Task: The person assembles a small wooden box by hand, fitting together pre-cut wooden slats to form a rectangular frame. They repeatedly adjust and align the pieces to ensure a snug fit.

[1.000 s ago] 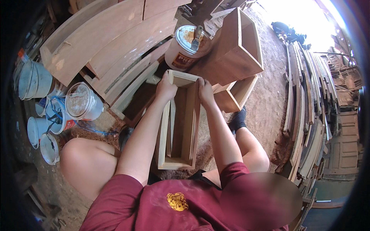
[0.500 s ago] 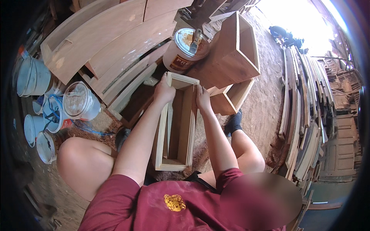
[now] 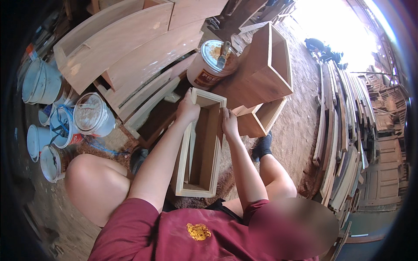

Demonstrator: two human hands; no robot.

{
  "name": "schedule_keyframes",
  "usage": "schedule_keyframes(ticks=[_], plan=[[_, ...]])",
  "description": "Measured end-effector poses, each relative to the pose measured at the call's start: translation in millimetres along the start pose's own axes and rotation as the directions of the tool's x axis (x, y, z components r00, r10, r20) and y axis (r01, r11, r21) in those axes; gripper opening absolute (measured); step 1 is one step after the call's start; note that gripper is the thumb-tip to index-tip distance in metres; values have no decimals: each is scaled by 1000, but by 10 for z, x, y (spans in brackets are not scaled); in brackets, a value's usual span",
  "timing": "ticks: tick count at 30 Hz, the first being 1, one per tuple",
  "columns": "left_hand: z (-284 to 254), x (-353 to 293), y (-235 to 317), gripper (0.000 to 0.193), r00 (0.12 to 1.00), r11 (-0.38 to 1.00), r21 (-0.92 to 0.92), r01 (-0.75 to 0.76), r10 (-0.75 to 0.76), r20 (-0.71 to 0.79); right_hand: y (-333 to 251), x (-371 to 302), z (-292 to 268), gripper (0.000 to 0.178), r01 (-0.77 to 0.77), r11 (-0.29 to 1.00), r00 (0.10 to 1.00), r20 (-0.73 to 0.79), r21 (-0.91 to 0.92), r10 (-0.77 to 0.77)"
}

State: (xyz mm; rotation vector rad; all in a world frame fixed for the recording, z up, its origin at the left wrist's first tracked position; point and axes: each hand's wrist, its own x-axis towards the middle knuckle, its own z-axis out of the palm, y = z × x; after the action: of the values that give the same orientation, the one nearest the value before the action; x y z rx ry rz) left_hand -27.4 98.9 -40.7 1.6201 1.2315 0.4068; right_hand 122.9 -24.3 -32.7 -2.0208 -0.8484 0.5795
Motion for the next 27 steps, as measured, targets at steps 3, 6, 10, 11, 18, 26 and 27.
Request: schedule_keyframes(ticks=[3, 6, 10, 11, 18, 26, 27], plan=[[5, 28, 13, 81, 1000, 1000, 1, -22, 22, -15, -30, 67, -14, 54, -91, 996, 996, -8, 1, 91], [91, 63, 5, 80, 998, 998, -7, -64, 64, -20, -2, 464, -43, 55, -2, 995, 997, -73, -103, -5], [98, 57, -3, 79, 997, 997, -20, -72, 71, -37, 95, 475, -33, 56, -16, 999, 999, -44, -48, 14], [79, 64, -23, 79, 997, 998, -15, -67, 66, -49, 113, 410, -10, 57, -20, 999, 1000, -21, -26, 20], [37, 42, 0, 77, 999, 999, -33, -33, 32, -25, 193, 149, -16, 57, -72, 997, 997, 11, -8, 72], [120, 66, -4, 78, 993, 995, -12, -101, 100, -59, 290, 585, -1, 65, -8, 999, 997, -78, -47, 4], [104, 63, -18, 78, 994, 996, -13, -93, 92, -62, 306, 491, 33, 65, 28, 999, 996, -84, -40, -32]])
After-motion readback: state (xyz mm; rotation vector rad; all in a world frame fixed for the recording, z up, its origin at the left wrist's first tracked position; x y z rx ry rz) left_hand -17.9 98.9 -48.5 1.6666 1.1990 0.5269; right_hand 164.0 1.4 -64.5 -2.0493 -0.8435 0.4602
